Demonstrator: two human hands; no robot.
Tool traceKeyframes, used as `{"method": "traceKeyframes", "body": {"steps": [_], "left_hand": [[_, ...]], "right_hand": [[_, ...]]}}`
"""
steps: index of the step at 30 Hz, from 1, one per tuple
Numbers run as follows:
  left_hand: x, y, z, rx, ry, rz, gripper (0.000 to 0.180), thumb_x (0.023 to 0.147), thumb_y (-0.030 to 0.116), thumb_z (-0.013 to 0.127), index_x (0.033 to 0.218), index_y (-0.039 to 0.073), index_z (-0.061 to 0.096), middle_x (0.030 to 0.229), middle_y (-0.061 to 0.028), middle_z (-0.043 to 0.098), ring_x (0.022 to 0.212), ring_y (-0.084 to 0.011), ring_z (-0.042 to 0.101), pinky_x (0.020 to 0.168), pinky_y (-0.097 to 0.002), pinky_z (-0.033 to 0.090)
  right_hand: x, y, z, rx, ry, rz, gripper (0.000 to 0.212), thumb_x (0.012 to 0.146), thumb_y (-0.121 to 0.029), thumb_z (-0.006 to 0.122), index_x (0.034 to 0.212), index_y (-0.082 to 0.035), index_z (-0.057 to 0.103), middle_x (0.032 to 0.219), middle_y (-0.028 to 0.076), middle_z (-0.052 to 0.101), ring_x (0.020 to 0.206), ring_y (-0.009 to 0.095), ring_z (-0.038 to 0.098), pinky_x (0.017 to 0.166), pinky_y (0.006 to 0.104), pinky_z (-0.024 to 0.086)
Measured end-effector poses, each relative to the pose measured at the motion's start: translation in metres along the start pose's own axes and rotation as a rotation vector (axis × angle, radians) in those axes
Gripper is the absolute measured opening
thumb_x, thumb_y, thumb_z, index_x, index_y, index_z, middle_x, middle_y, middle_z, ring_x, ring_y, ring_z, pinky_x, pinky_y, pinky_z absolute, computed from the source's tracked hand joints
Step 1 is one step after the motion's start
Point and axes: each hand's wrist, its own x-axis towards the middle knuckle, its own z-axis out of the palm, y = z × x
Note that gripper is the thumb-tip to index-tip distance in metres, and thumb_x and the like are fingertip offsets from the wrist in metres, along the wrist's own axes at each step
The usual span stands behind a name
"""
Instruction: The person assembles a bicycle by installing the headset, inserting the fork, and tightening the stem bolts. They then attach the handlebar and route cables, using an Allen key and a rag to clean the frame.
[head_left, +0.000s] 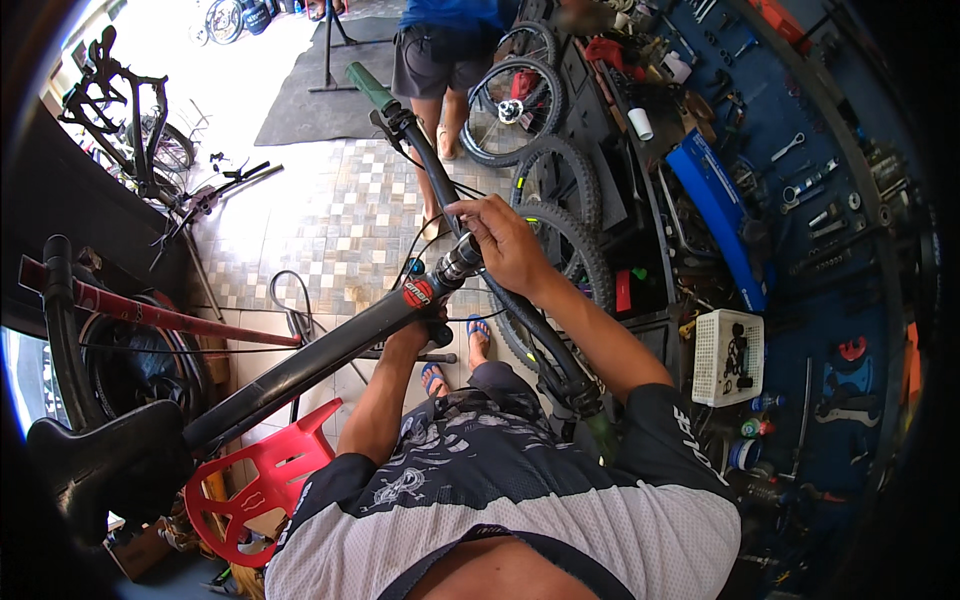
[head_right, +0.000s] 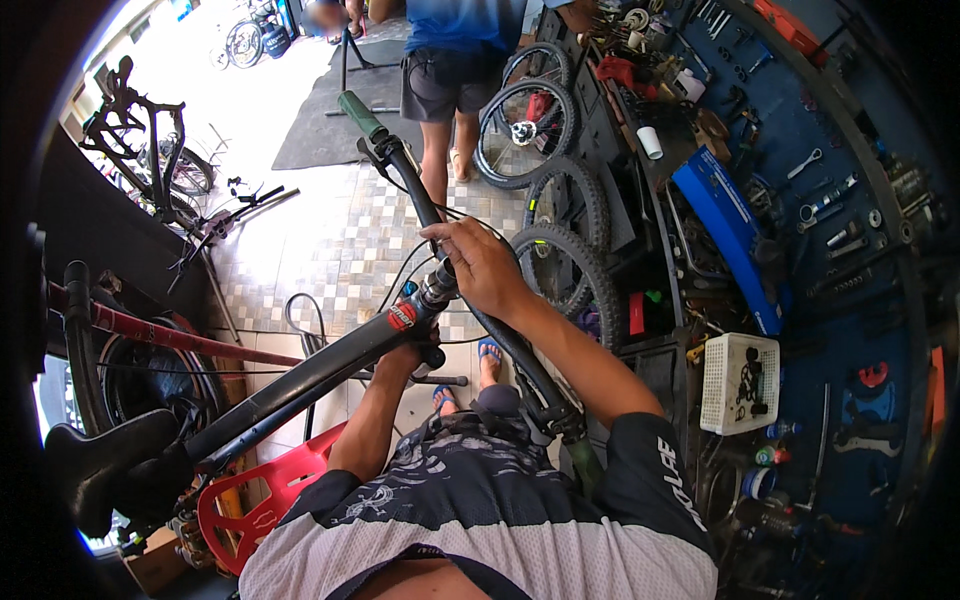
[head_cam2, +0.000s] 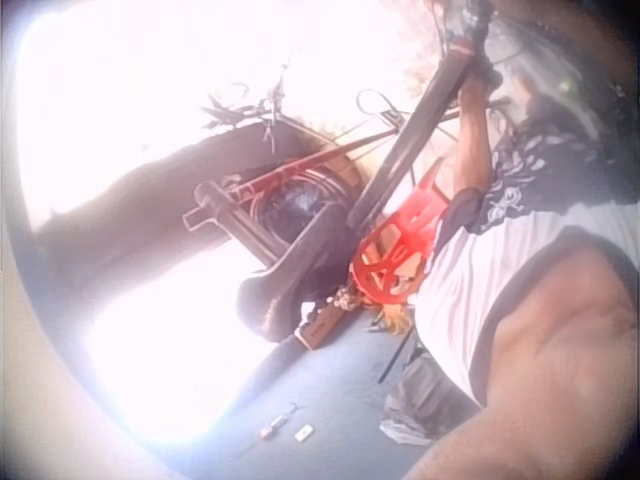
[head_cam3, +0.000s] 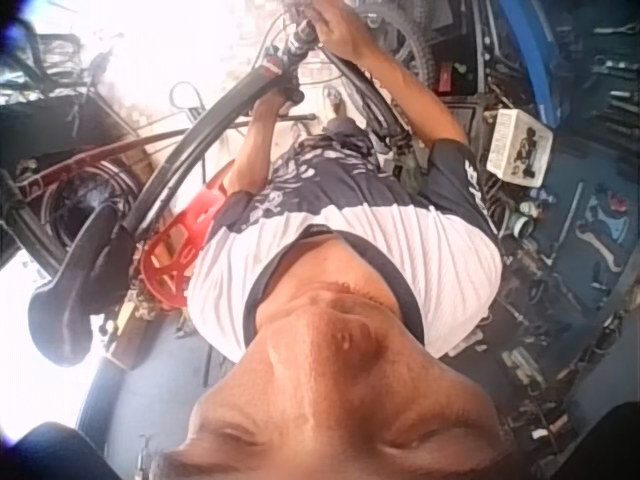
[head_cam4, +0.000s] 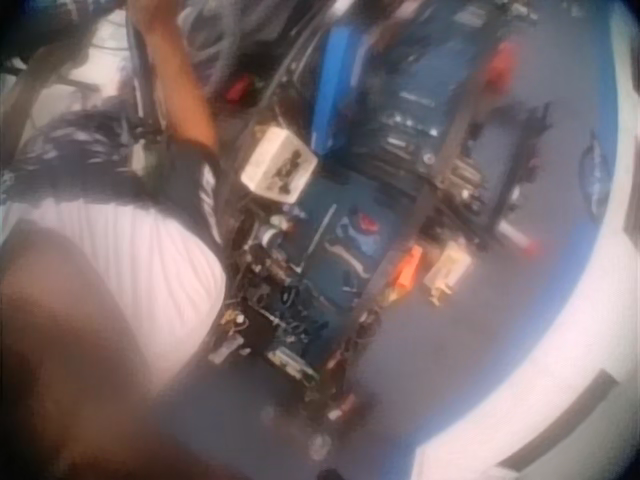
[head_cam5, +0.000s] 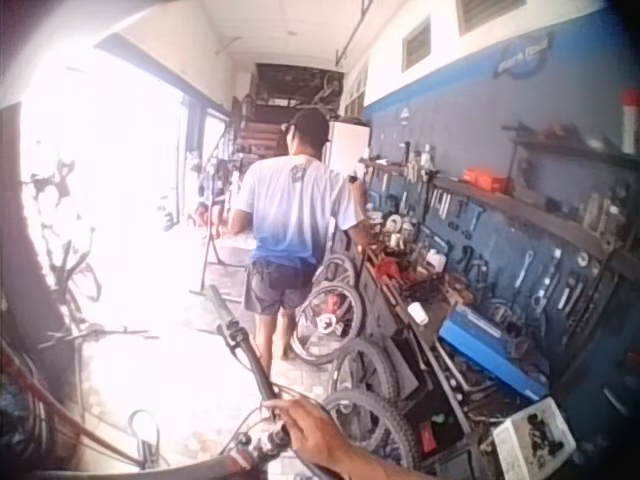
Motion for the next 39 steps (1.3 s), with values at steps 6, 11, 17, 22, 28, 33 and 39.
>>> {"method": "traceKeyframes", "body": {"steps": [6, 11, 17, 22, 28, 33, 39], "left_hand": [[-0.002, -0.001, 0.000, -0.217, 0.014, -0.077, 0.052, 0.104, 0.062, 0.045, 0.103, 0.012, 0.059, 0.078, -0.0090, 0.062, 0.064, -0.0246, 0.057, 0.061, -0.0367, 0.049], [0.004, -0.004, 0.001, -0.175, 0.035, -0.070, 0.038, 0.106, 0.051, 0.047, 0.107, 0.014, 0.058, 0.084, -0.0086, 0.062, 0.069, -0.0235, 0.059, 0.064, -0.0370, 0.050], [-0.006, 0.007, 0.004, -0.479, 0.029, -0.172, 0.025, 0.107, 0.038, 0.049, 0.106, 0.014, 0.057, 0.082, -0.0075, 0.060, 0.069, -0.0233, 0.058, 0.064, -0.0366, 0.050], [-0.006, 0.015, 0.011, -0.472, 0.073, -0.174, 0.024, 0.106, 0.036, 0.051, 0.105, 0.013, 0.057, 0.080, -0.0072, 0.059, 0.066, -0.0224, 0.056, 0.062, -0.0361, 0.049], [-0.009, 0.017, 0.011, -0.452, 0.030, -0.132, 0.023, 0.105, 0.035, 0.051, 0.106, 0.013, 0.057, 0.081, -0.0074, 0.060, 0.067, -0.0220, 0.056, 0.063, -0.0349, 0.049], [-0.010, 0.017, 0.009, -0.554, 0.021, -0.204, 0.025, 0.106, 0.036, 0.050, 0.108, 0.012, 0.058, 0.083, -0.0081, 0.062, 0.070, -0.0225, 0.058, 0.064, -0.0352, 0.050], [-0.004, 0.012, 0.004, -0.481, 0.022, -0.188, 0.026, 0.106, 0.036, 0.050, 0.109, 0.012, 0.058, 0.085, -0.0085, 0.062, 0.071, -0.0229, 0.059, 0.065, -0.0367, 0.051]], "right_hand": [[-0.002, -0.004, -0.001, -0.041, -0.022, -0.082, 0.025, 0.098, -0.005, 0.058, 0.120, -0.012, 0.069, 0.103, 0.014, 0.067, 0.102, 0.034, 0.062, 0.096, 0.0452, 0.046], [0.000, 0.005, 0.002, -0.093, -0.068, -0.103, 0.019, 0.102, -0.006, 0.058, 0.118, -0.007, 0.069, 0.103, 0.011, 0.070, 0.093, 0.028, 0.064, 0.087, 0.0375, 0.050], [-0.003, 0.022, -0.012, 0.741, 0.137, 0.378, 0.015, 0.102, -0.008, 0.062, 0.116, -0.006, 0.066, 0.099, 0.004, 0.069, 0.080, 0.015, 0.063, 0.074, 0.0290, 0.051], [-0.013, 0.019, -0.047, 1.344, 0.128, 0.503, 0.028, 0.100, -0.003, 0.060, 0.128, -0.003, 0.062, 0.098, 0.004, 0.067, 0.077, 0.013, 0.063, 0.069, 0.0275, 0.051], [-0.022, 0.011, -0.051, 1.357, 0.034, 0.575, 0.045, 0.102, -0.003, 0.058, 0.146, -0.003, 0.051, 0.097, 0.004, 0.067, 0.079, 0.014, 0.065, 0.070, 0.0274, 0.053], [-0.025, 0.009, -0.048, 1.220, 0.008, 0.542, 0.022, 0.098, -0.001, 0.063, 0.120, -0.002, 0.063, 0.099, 0.004, 0.070, 0.084, 0.015, 0.068, 0.073, 0.0282, 0.055], [-0.025, 0.007, -0.031, 0.571, 0.033, 0.301, 0.021, 0.091, 0.000, 0.075, 0.108, -0.005, 0.063, 0.095, 0.003, 0.070, 0.086, 0.007, 0.064, 0.074, 0.0230, 0.051]]}}
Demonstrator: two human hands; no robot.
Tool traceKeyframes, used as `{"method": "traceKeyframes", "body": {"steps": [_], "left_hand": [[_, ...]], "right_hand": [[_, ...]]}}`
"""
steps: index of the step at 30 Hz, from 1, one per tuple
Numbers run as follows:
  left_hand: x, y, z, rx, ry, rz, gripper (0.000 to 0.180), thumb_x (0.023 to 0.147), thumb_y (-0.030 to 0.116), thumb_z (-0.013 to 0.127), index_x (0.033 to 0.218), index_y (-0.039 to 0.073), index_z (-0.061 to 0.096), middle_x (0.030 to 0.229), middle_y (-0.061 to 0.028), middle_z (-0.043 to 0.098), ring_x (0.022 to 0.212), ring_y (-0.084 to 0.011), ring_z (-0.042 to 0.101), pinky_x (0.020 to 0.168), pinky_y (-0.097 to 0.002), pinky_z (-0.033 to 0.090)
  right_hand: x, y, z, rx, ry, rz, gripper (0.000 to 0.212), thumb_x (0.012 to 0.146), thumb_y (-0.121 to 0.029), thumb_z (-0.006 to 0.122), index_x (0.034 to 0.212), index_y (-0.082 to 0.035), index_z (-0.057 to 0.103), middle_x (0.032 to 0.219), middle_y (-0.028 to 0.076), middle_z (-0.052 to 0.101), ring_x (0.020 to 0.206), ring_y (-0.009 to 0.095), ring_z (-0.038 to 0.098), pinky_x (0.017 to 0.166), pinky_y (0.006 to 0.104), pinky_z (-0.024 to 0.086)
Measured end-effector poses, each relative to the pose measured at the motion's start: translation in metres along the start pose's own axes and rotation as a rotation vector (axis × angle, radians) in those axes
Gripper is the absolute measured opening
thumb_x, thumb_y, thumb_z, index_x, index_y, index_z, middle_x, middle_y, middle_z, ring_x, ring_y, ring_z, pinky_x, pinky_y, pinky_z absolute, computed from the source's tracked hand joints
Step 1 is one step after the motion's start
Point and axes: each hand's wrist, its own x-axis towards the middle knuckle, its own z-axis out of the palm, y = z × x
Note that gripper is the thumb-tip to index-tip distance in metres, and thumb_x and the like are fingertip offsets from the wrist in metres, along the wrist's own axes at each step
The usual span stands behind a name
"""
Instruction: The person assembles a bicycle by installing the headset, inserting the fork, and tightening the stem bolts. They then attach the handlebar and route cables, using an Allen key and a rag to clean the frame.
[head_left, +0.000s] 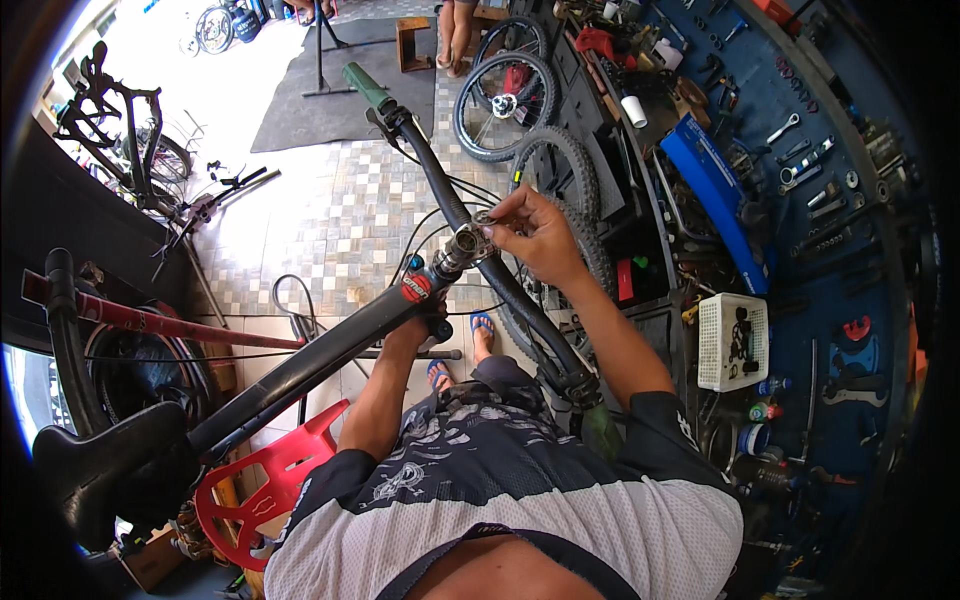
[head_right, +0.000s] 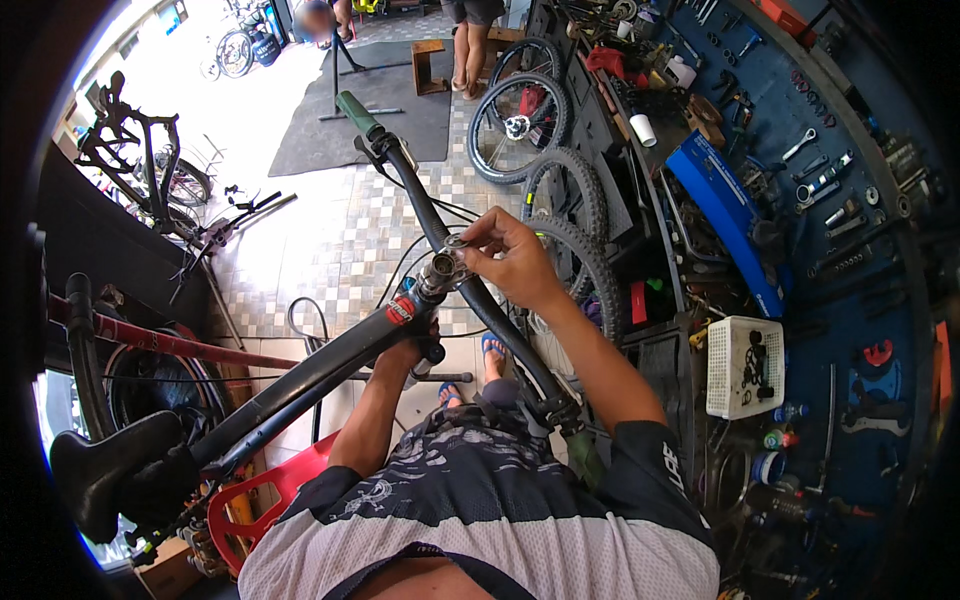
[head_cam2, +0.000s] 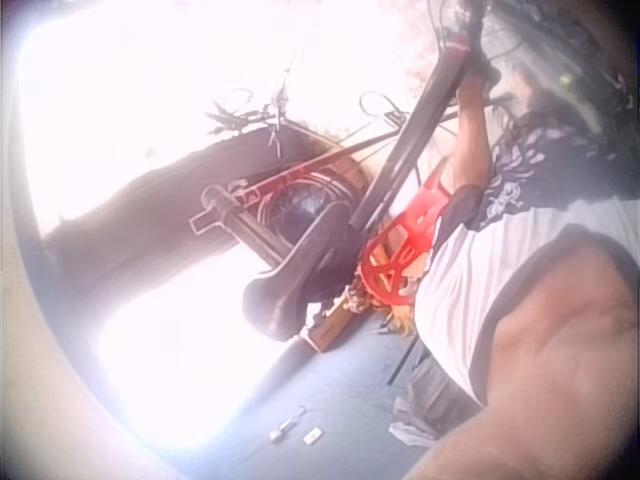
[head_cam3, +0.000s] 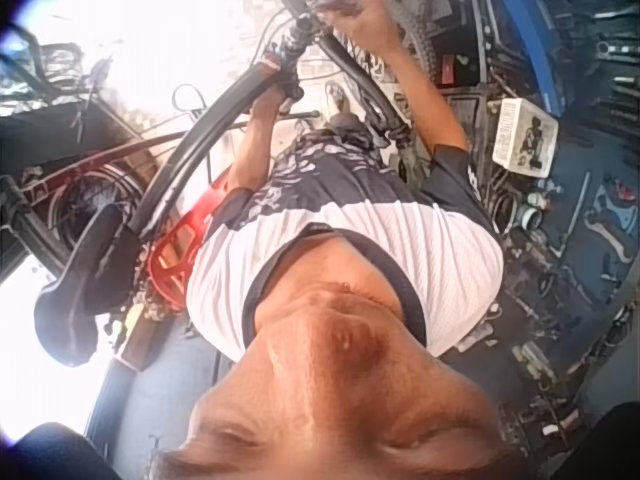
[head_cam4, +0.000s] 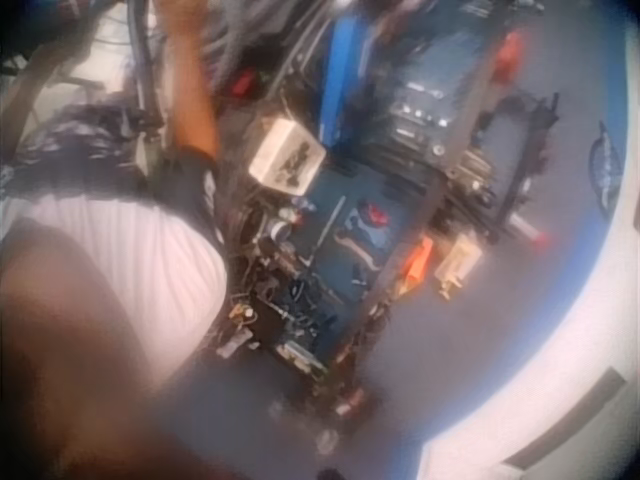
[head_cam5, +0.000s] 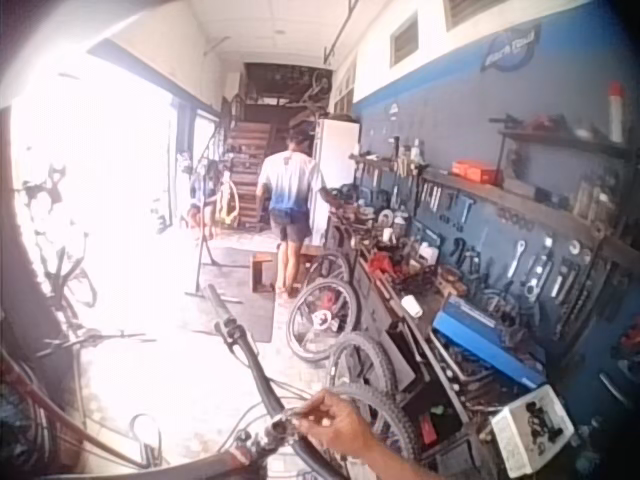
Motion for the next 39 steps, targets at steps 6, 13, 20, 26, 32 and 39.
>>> {"method": "traceKeyframes", "body": {"steps": [6, 13, 20, 26, 32, 39], "left_hand": [[-0.001, 0.000, 0.005, -0.028, 0.053, 0.015, 0.028, 0.106, 0.037, 0.049, 0.108, 0.011, 0.058, 0.083, -0.0089, 0.062, 0.069, -0.0229, 0.058, 0.062, -0.0360, 0.051], [-0.007, 0.003, 0.011, -0.043, 0.078, 0.005, 0.032, 0.106, 0.042, 0.048, 0.107, 0.011, 0.058, 0.082, -0.0093, 0.062, 0.067, -0.0234, 0.058, 0.061, -0.0355, 0.051], [-0.004, 0.000, 0.007, 0.011, 0.027, 0.048, 0.038, 0.107, 0.048, 0.046, 0.108, 0.011, 0.058, 0.084, -0.0097, 0.063, 0.069, -0.0235, 0.060, 0.063, -0.0359, 0.052], [0.000, -0.002, 0.000, 0.058, 0.013, 0.056, 0.034, 0.107, 0.045, 0.049, 0.107, 0.012, 0.057, 0.084, -0.0086, 0.062, 0.069, -0.0228, 0.060, 0.063, -0.0357, 0.051], [0.003, -0.003, -0.003, 0.082, -0.007, 0.026, 0.016, 0.107, 0.028, 0.054, 0.108, 0.012, 0.056, 0.082, -0.0049, 0.059, 0.071, -0.0191, 0.058, 0.064, -0.0320, 0.050], [-0.001, -0.001, -0.002, 0.161, -0.074, 0.073, 0.010, 0.108, 0.023, 0.051, 0.110, 0.013, 0.055, 0.084, -0.0043, 0.057, 0.072, -0.0171, 0.056, 0.065, -0.0322, 0.049]], "right_hand": [[0.001, 0.009, 0.012, -0.274, 0.015, -0.035, 0.013, 0.090, -0.010, 0.079, 0.099, -0.008, 0.070, 0.097, 0.001, 0.072, 0.087, 0.008, 0.066, 0.071, 0.0259, 0.048], [0.004, 0.007, 0.019, -0.397, 0.011, -0.248, 0.016, 0.087, -0.007, 0.081, 0.096, -0.007, 0.068, 0.106, 0.006, 0.072, 0.091, 0.014, 0.067, 0.071, 0.0272, 0.050], [-0.001, 0.004, 0.021, -0.527, 0.038, -0.331, 0.015, 0.087, -0.009, 0.081, 0.094, -0.007, 0.068, 0.110, 0.009, 0.072, 0.096, 0.021, 0.070, 0.076, 0.0314, 0.055], [-0.001, -0.001, 0.023, -0.660, 0.029, -0.404, 0.013, 0.086, -0.010, 0.081, 0.092, -0.006, 0.070, 0.104, 0.010, 0.071, 0.098, 0.026, 0.070, 0.086, 0.0362, 0.056], [0.000, -0.019, 0.016, -0.689, -0.128, -0.375, 0.014, 0.087, -0.013, 0.079, 0.097, -0.006, 0.074, 0.105, 0.010, 0.071, 0.099, 0.030, 0.069, 0.089, 0.0400, 0.056], [0.003, -0.037, 0.011, -0.727, -0.230, -0.321, 0.019, 0.090, -0.005, 0.071, 0.109, -0.005, 0.074, 0.107, 0.011, 0.072, 0.099, 0.031, 0.070, 0.088, 0.0393, 0.057]]}}
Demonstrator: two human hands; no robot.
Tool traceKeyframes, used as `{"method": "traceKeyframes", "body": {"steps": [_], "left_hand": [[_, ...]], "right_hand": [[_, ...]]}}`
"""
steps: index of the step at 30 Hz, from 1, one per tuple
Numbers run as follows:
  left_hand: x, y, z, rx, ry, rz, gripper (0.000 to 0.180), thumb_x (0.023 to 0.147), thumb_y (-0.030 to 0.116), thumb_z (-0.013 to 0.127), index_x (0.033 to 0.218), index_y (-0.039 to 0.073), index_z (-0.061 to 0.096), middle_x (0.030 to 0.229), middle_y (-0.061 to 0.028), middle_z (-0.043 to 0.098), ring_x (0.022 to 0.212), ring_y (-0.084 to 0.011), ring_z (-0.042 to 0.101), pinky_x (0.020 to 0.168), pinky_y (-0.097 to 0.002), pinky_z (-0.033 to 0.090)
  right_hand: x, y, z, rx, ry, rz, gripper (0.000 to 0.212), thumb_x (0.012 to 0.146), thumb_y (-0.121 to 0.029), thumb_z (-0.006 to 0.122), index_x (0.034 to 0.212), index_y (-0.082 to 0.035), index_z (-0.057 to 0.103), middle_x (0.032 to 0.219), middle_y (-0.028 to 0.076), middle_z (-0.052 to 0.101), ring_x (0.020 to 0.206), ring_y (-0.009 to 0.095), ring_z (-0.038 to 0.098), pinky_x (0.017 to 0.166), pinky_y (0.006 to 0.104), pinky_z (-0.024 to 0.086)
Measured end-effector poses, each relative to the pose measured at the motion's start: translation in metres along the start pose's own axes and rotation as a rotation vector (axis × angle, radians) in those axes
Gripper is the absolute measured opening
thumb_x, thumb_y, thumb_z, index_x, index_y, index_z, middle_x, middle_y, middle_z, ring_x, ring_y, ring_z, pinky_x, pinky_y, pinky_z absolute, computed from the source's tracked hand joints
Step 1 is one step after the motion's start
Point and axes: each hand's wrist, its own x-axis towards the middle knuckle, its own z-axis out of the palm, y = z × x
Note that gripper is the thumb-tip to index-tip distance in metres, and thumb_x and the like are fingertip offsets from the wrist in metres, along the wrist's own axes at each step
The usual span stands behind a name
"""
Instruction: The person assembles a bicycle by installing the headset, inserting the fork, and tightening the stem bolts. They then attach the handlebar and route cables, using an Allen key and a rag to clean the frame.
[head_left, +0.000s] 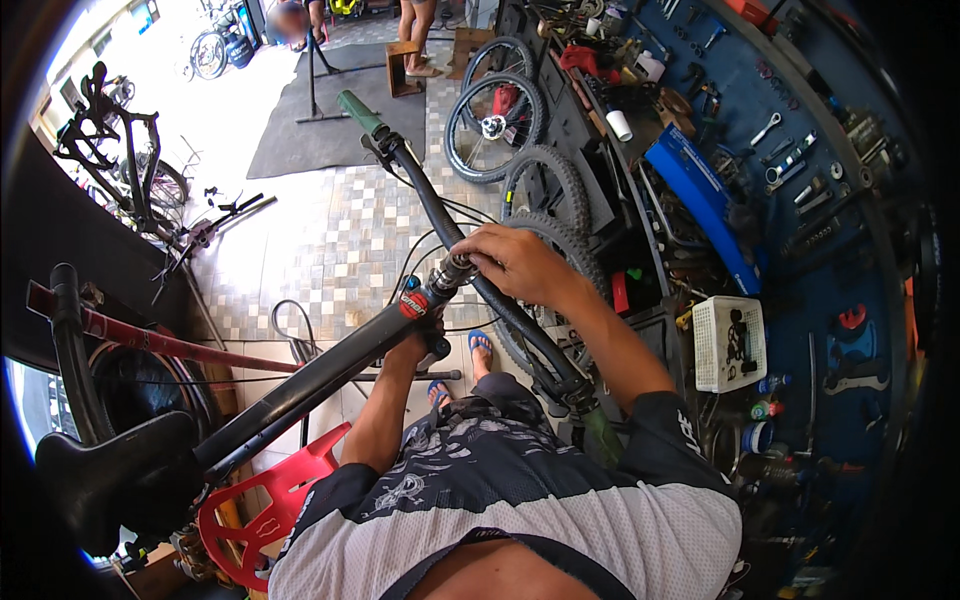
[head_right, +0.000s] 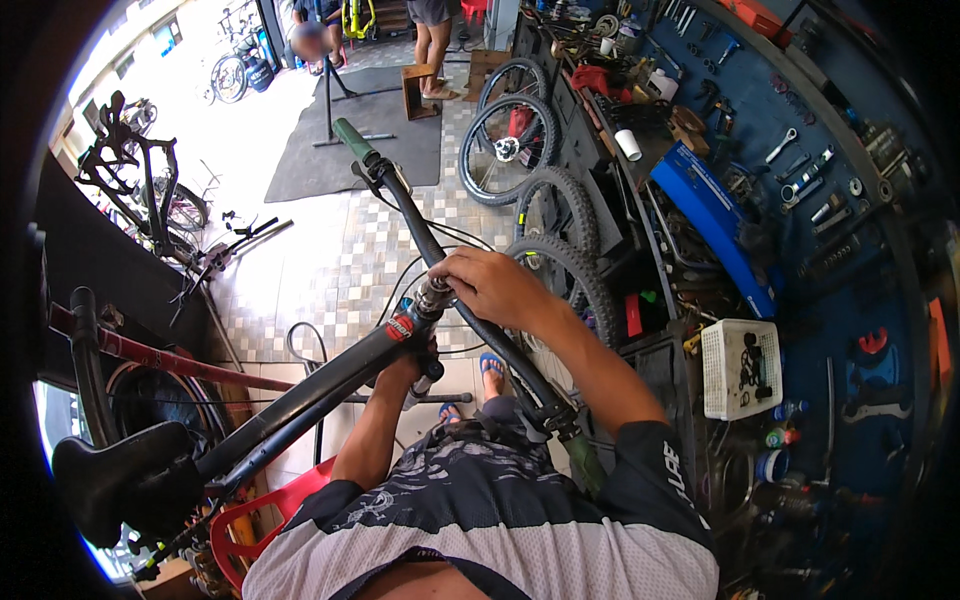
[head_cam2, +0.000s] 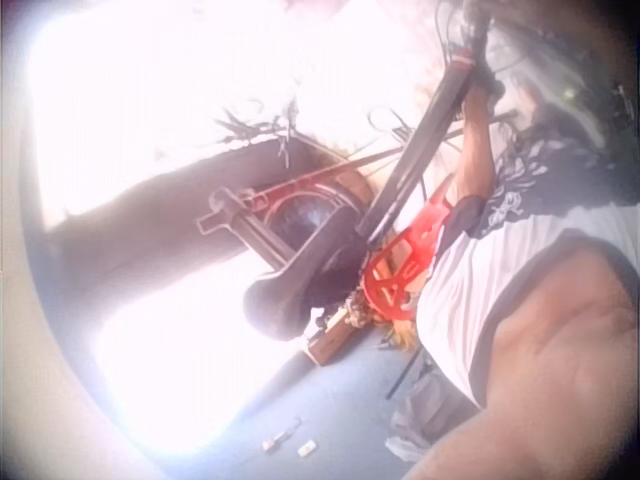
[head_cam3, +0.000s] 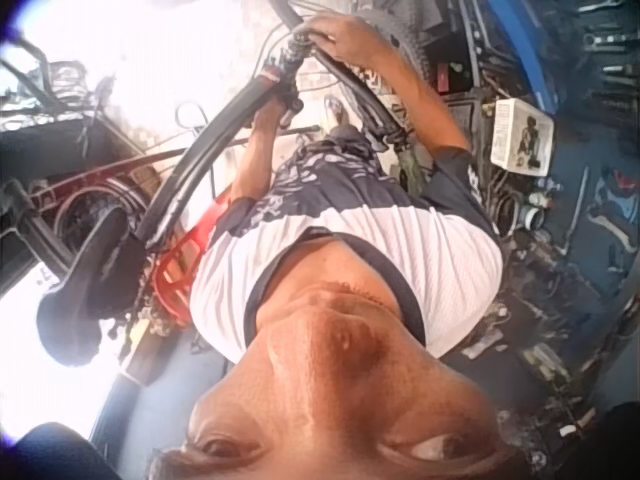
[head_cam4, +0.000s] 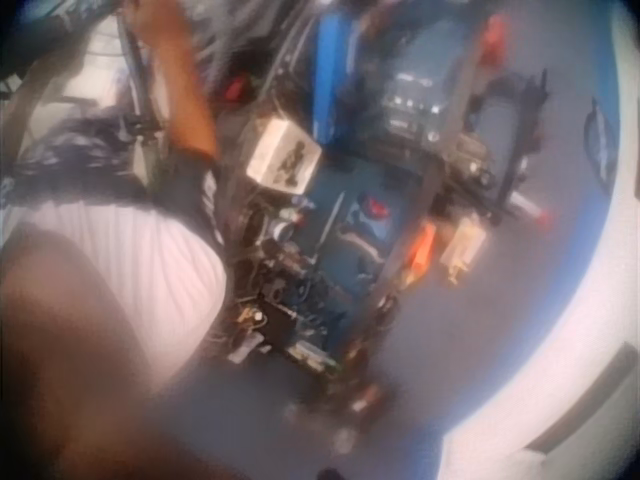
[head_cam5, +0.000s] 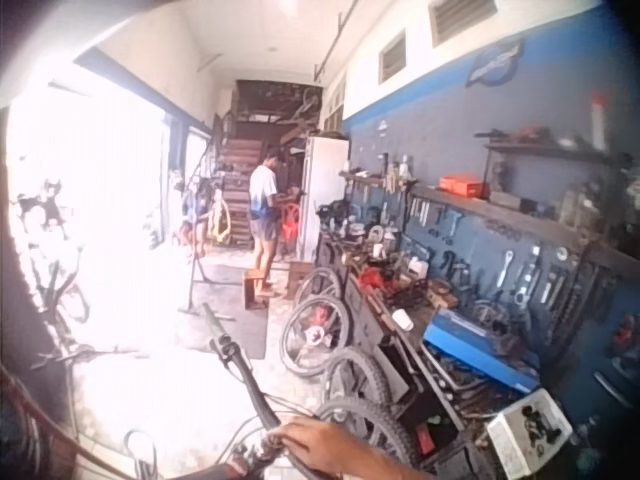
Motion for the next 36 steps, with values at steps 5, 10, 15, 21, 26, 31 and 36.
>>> {"method": "traceKeyframes", "body": {"steps": [5, 10, 15, 21, 26, 31, 36], "left_hand": [[-0.005, 0.005, 0.005, -0.085, -0.029, -0.023, 0.016, 0.108, 0.029, 0.049, 0.110, 0.014, 0.055, 0.084, -0.0063, 0.059, 0.071, -0.0199, 0.057, 0.066, -0.0345, 0.050], [-0.005, 0.004, 0.005, -0.055, 0.011, -0.055, 0.018, 0.107, 0.029, 0.051, 0.113, 0.013, 0.057, 0.087, -0.0073, 0.062, 0.069, -0.0203, 0.057, 0.064, -0.0347, 0.050], [0.000, 0.002, 0.001, -0.086, 0.021, -0.077, 0.018, 0.105, 0.026, 0.054, 0.114, 0.011, 0.058, 0.086, -0.0072, 0.062, 0.069, -0.0195, 0.058, 0.065, -0.0346, 0.051], [-0.002, 0.002, -0.001, -0.135, -0.010, -0.072, 0.018, 0.105, 0.025, 0.055, 0.114, 0.010, 0.058, 0.085, -0.0077, 0.062, 0.070, -0.0202, 0.059, 0.065, -0.0354, 0.052], [0.002, -0.001, -0.004, -0.144, 0.014, -0.073, 0.031, 0.104, 0.041, 0.055, 0.111, 0.011, 0.059, 0.086, -0.0120, 0.064, 0.065, -0.0260, 0.059, 0.060, -0.0396, 0.052], [0.011, -0.007, -0.015, -0.040, 0.026, -0.053, 0.031, 0.105, 0.042, 0.053, 0.110, 0.012, 0.058, 0.084, -0.0108, 0.063, 0.065, -0.0249, 0.058, 0.059, -0.0380, 0.051], [0.017, -0.009, -0.024, -0.172, -0.053, -0.112, 0.032, 0.106, 0.043, 0.050, 0.109, 0.012, 0.058, 0.084, -0.0107, 0.063, 0.065, -0.0249, 0.059, 0.060, -0.0383, 0.053]], "right_hand": [[0.007, -0.004, -0.011, -0.193, -0.082, 0.045, 0.019, 0.091, -0.009, 0.069, 0.109, -0.005, 0.074, 0.105, 0.013, 0.072, 0.096, 0.033, 0.071, 0.086, 0.0402, 0.057], [0.012, -0.006, -0.016, -0.199, -0.179, 0.066, 0.019, 0.092, -0.014, 0.070, 0.108, -0.005, 0.074, 0.103, 0.012, 0.072, 0.095, 0.032, 0.071, 0.086, 0.0413, 0.057], [0.015, -0.009, -0.015, -0.267, -0.158, 0.056, 0.018, 0.092, -0.018, 0.071, 0.104, -0.006, 0.074, 0.098, 0.011, 0.072, 0.092, 0.033, 0.071, 0.083, 0.0427, 0.057], [0.020, -0.012, -0.013, -0.437, -0.166, 0.049, 0.022, 0.091, -0.027, 0.068, 0.089, -0.004, 0.070, 0.092, 0.015, 0.072, 0.087, 0.036, 0.071, 0.076, 0.0486, 0.057], [0.030, -0.011, 0.000, -0.536, -0.194, 0.143, 0.032, 0.094, -0.035, 0.062, 0.083, -0.005, 0.070, 0.085, 0.017, 0.072, 0.081, 0.038, 0.071, 0.075, 0.0504, 0.056], [0.032, -0.012, -0.008, -0.516, -0.345, 0.244, 0.032, 0.094, -0.034, 0.061, 0.082, -0.006, 0.070, 0.082, 0.015, 0.072, 0.080, 0.039, 0.071, 0.075, 0.0515, 0.055], [0.031, -0.014, -0.013, -0.393, -0.165, 0.103, 0.037, 0.094, -0.037, 0.059, 0.078, -0.007, 0.072, 0.082, 0.015, 0.073, 0.081, 0.040, 0.072, 0.076, 0.0524, 0.055]]}}
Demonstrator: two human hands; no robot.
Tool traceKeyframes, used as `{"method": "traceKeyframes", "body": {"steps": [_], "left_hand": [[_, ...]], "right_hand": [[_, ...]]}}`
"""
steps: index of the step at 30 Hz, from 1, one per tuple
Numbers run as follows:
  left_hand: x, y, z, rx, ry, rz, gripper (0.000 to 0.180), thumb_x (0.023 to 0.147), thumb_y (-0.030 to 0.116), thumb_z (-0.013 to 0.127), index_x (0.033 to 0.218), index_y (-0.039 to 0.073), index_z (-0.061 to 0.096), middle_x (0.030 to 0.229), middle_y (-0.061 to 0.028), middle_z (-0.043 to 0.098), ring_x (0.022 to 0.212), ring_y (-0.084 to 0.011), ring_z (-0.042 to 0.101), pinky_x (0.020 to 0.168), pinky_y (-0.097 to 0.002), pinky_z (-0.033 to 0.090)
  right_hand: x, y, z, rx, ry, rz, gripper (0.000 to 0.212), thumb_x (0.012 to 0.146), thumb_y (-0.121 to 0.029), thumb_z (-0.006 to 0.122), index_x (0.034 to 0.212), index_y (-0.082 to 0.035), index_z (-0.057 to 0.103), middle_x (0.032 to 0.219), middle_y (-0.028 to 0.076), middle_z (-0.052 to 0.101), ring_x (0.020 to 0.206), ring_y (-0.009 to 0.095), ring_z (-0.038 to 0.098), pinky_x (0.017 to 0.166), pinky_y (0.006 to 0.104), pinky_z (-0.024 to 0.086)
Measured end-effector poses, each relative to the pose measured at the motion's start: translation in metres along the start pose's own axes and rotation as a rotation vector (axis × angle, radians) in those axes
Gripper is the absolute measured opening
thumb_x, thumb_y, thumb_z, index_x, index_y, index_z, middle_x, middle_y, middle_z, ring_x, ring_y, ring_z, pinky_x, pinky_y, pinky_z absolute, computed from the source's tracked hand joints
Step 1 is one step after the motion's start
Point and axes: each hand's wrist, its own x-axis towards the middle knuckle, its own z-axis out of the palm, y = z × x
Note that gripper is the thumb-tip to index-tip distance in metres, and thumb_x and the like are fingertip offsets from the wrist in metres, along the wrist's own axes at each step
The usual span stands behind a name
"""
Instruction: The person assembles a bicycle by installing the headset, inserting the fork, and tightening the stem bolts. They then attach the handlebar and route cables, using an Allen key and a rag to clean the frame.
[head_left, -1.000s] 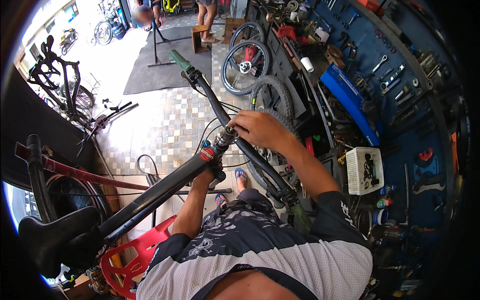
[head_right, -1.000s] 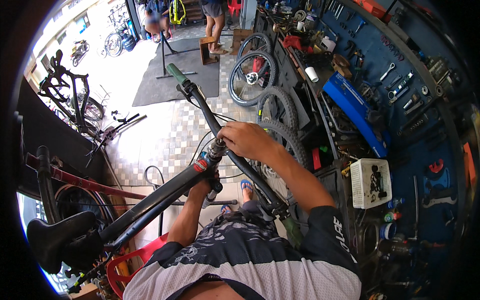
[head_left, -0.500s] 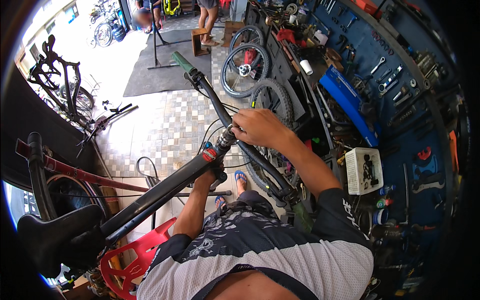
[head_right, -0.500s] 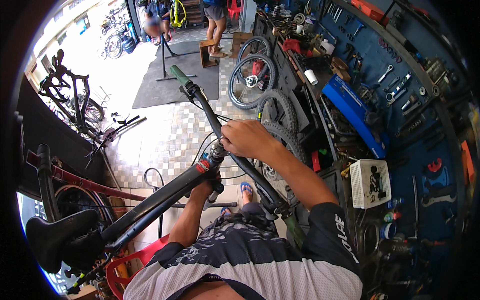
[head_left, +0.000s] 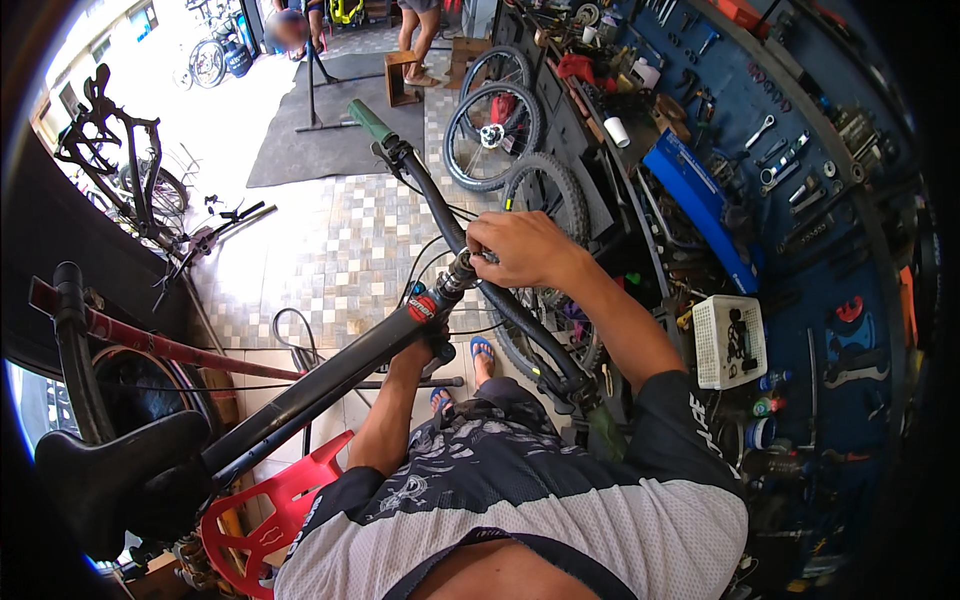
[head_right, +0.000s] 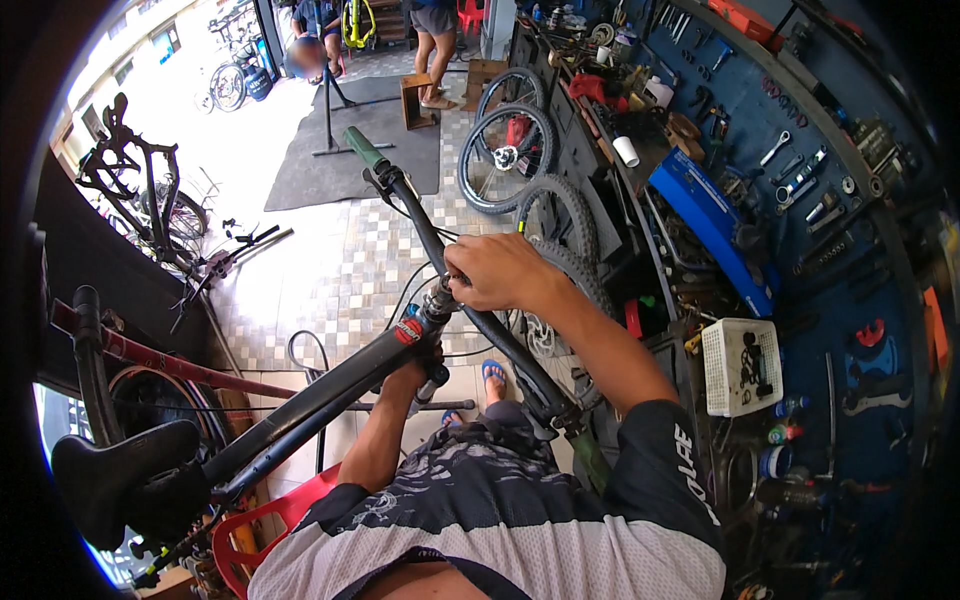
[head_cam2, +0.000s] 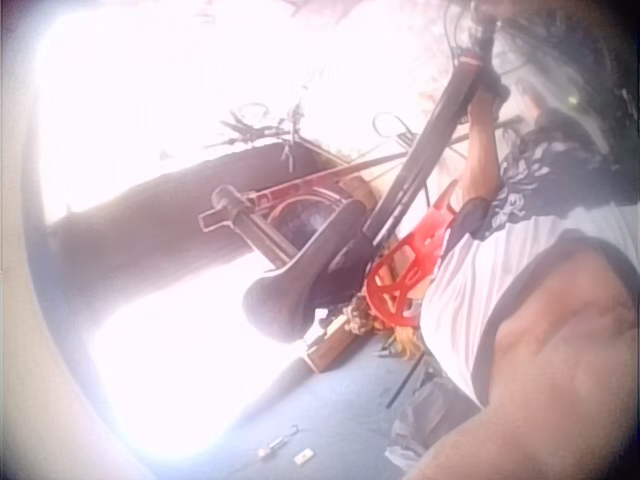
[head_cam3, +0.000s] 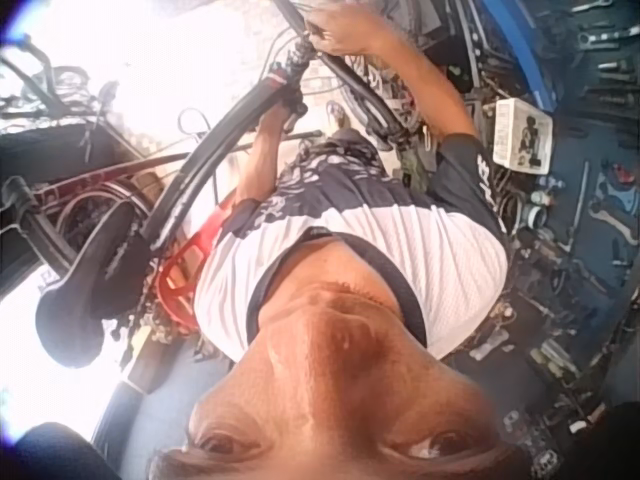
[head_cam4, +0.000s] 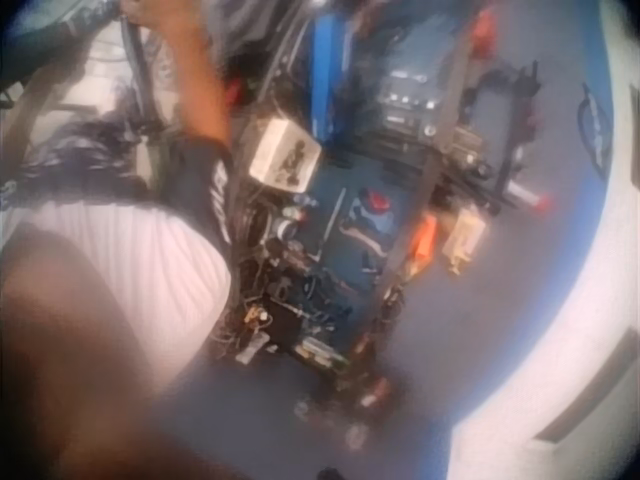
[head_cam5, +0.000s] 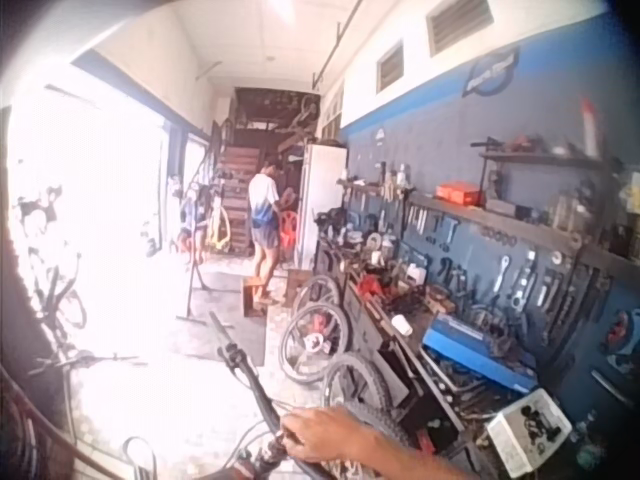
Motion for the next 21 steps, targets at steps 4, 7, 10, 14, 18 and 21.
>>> {"method": "traceKeyframes", "body": {"steps": [4, 7, 10, 14, 18, 21], "left_hand": [[-0.002, -0.001, 0.001, 0.009, 0.046, 0.028, 0.030, 0.106, 0.041, 0.052, 0.110, 0.012, 0.058, 0.085, -0.0109, 0.064, 0.064, -0.0251, 0.060, 0.059, -0.0377, 0.053], [-0.004, -0.003, 0.002, 0.181, 0.056, 0.102, 0.027, 0.105, 0.037, 0.055, 0.112, 0.011, 0.058, 0.086, -0.0112, 0.065, 0.065, -0.0251, 0.060, 0.059, -0.0376, 0.053], [-0.005, -0.003, 0.003, 0.272, 0.064, 0.127, 0.024, 0.104, 0.033, 0.057, 0.113, 0.011, 0.058, 0.086, -0.0115, 0.065, 0.065, -0.0250, 0.060, 0.059, -0.0376, 0.053], [-0.005, -0.002, 0.006, 0.107, 0.096, 0.080, 0.022, 0.104, 0.031, 0.057, 0.113, 0.011, 0.057, 0.085, -0.0116, 0.064, 0.065, -0.0246, 0.060, 0.058, -0.0373, 0.053], [-0.008, -0.001, 0.009, 0.044, 0.069, 0.079, 0.022, 0.105, 0.031, 0.057, 0.114, 0.011, 0.057, 0.084, -0.0113, 0.063, 0.065, -0.0243, 0.060, 0.058, -0.0369, 0.053], [-0.009, 0.000, 0.010, 0.041, 0.065, 0.077, 0.023, 0.105, 0.033, 0.056, 0.114, 0.011, 0.057, 0.085, -0.0114, 0.063, 0.065, -0.0245, 0.060, 0.058, -0.0371, 0.053]], "right_hand": [[0.008, 0.000, 0.008, -0.089, -0.182, 0.091, 0.031, 0.092, -0.036, 0.064, 0.081, -0.007, 0.069, 0.083, 0.014, 0.071, 0.082, 0.038, 0.070, 0.074, 0.0512, 0.054], [0.008, 0.003, 0.009, -0.102, -0.224, 0.124, 0.029, 0.089, -0.033, 0.063, 0.080, -0.007, 0.070, 0.081, 0.016, 0.071, 0.079, 0.040, 0.070, 0.073, 0.0524, 0.054], [0.007, 0.004, 0.009, -0.006, -0.035, 0.013, 0.037, 0.091, -0.037, 0.060, 0.074, -0.006, 0.072, 0.076, 0.018, 0.071, 0.075, 0.042, 0.070, 0.072, 0.0539, 0.054], [0.009, 0.003, 0.011, -0.078, -0.148, 0.055, 0.036, 0.091, -0.038, 0.062, 0.078, -0.005, 0.071, 0.080, 0.017, 0.072, 0.078, 0.040, 0.071, 0.073, 0.0535, 0.054], [0.007, 0.002, 0.010, -0.078, -0.211, 0.130, 0.036, 0.090, -0.039, 0.064, 0.079, -0.005, 0.070, 0.081, 0.017, 0.072, 0.078, 0.040, 0.070, 0.073, 0.0534, 0.054], [0.003, 0.001, 0.007, 0.015, -0.099, 0.074, 0.038, 0.092, -0.041, 0.064, 0.080, -0.005, 0.071, 0.083, 0.016, 0.072, 0.081, 0.040, 0.071, 0.073, 0.0533, 0.054]]}}
